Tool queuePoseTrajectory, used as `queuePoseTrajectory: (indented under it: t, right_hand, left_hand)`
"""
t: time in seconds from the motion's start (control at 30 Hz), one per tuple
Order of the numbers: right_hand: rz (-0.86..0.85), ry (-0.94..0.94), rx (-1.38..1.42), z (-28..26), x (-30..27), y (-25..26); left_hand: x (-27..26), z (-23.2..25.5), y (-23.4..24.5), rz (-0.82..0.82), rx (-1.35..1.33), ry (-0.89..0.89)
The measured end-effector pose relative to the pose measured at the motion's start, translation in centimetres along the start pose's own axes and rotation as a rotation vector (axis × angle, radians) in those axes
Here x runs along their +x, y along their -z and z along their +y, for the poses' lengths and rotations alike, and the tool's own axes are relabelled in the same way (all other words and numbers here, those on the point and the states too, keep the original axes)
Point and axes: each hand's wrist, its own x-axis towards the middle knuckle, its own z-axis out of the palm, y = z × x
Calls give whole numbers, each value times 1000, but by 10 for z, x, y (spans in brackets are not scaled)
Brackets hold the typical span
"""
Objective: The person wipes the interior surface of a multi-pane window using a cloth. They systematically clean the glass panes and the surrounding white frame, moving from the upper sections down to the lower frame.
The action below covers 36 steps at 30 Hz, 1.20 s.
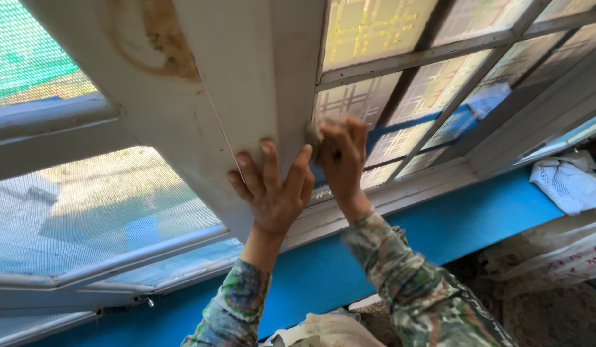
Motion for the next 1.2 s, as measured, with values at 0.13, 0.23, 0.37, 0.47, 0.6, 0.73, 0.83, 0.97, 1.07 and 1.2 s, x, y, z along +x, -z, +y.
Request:
queuePoseTrajectory:
  t: [0.13, 0.23, 0.37, 0.47, 0.6, 0.73, 0.83, 0.97, 1.07, 1.2]
  right_hand:
    - [70, -393, 12, 62, -22, 31]
    - [308, -391, -142, 114, 17, 66]
    - [320, -250, -195, 94, 59, 48]
    - [204, -129, -65, 61, 24, 26]
    - [71, -236, -135, 77, -38, 44]
    - [263, -482, -202, 148, -14, 85]
    - [328, -351, -42, 147, 29, 83]
    - [151, -304, 167, 69, 15, 26]
    - [-7, -115, -77, 28, -31, 11]
    - [119, -408, -75, 88, -66, 41]
  left_hand:
    - [1, -1, 2, -3, -13, -7]
    - [2, 0, 1, 13, -12, -13]
    - [3, 0, -1, 29, 14, -22]
    - [1, -4, -2, 7, 17, -34]
    - [1, -3, -1, -6, 22, -31]
    - [2, -3, -2, 1, 49, -40]
    - [1, -4, -3, 4, 49, -44]
    - [0, -4, -3, -6, 41, -38]
    - [-1, -5, -1, -25, 44, -37]
    - [0, -6, -3, -16, 54, -48]
